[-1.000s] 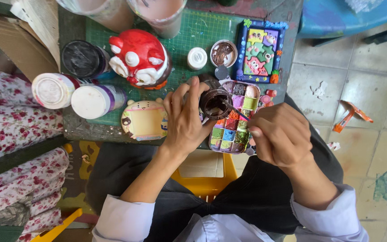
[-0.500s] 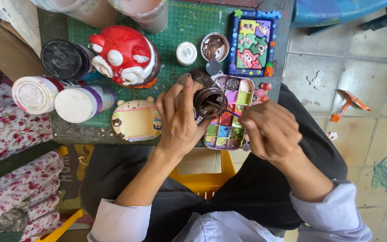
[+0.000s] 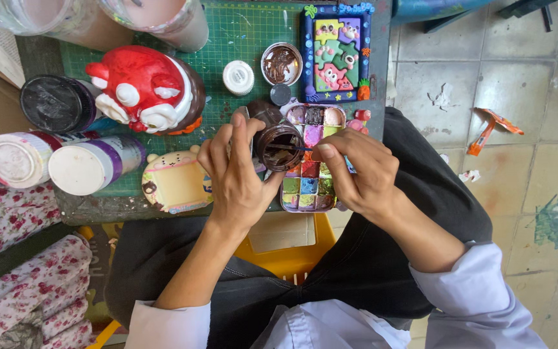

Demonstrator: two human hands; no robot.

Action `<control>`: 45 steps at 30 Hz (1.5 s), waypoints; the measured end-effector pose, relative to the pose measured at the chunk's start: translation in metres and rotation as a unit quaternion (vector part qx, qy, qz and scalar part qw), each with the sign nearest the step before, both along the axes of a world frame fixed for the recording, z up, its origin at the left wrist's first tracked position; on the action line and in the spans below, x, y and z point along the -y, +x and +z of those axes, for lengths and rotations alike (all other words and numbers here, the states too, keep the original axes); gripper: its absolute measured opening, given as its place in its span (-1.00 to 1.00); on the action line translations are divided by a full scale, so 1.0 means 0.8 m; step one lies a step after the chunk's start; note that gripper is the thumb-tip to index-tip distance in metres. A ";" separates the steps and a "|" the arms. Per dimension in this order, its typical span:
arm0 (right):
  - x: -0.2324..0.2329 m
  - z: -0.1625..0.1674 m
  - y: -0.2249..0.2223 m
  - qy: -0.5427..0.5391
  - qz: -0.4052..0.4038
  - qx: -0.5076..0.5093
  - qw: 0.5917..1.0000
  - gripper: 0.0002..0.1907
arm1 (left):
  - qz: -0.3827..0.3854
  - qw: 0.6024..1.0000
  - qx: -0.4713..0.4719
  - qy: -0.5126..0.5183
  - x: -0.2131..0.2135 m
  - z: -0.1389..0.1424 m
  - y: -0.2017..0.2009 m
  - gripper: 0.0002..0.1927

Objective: The person paints a red and white ceramic figurine with a small brush, holding the figurine in one hand and rotating it to reach different sides. They dip the brush into paint containers and a water cup, then continue applying paint to the figurine's surface.

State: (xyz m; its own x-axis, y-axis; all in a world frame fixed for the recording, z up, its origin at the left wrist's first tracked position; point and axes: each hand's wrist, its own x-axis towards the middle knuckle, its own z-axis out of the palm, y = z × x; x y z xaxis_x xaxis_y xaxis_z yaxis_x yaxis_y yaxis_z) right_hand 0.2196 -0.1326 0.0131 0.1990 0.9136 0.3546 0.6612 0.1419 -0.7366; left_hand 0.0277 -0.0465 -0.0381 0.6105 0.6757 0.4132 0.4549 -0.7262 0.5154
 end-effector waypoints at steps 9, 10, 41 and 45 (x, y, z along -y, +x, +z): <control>0.019 -0.014 0.006 -0.035 -0.083 -0.143 0.986 -0.77 | 0.002 1.000 -0.003 0.004 -0.003 0.002 -0.001 0.32; 0.023 -0.017 0.009 -0.036 -0.089 -0.158 0.983 -0.75 | 0.004 1.000 -0.003 0.002 -0.003 0.002 0.000 0.32; 0.040 -0.068 0.054 -0.076 -0.206 -0.198 0.955 -0.76 | 0.013 0.999 0.009 -0.049 -0.007 0.014 0.006 0.39; 0.040 -0.070 0.056 -0.048 -0.193 -0.123 0.972 -0.81 | 0.014 0.999 0.017 -0.048 -0.007 0.013 0.009 0.38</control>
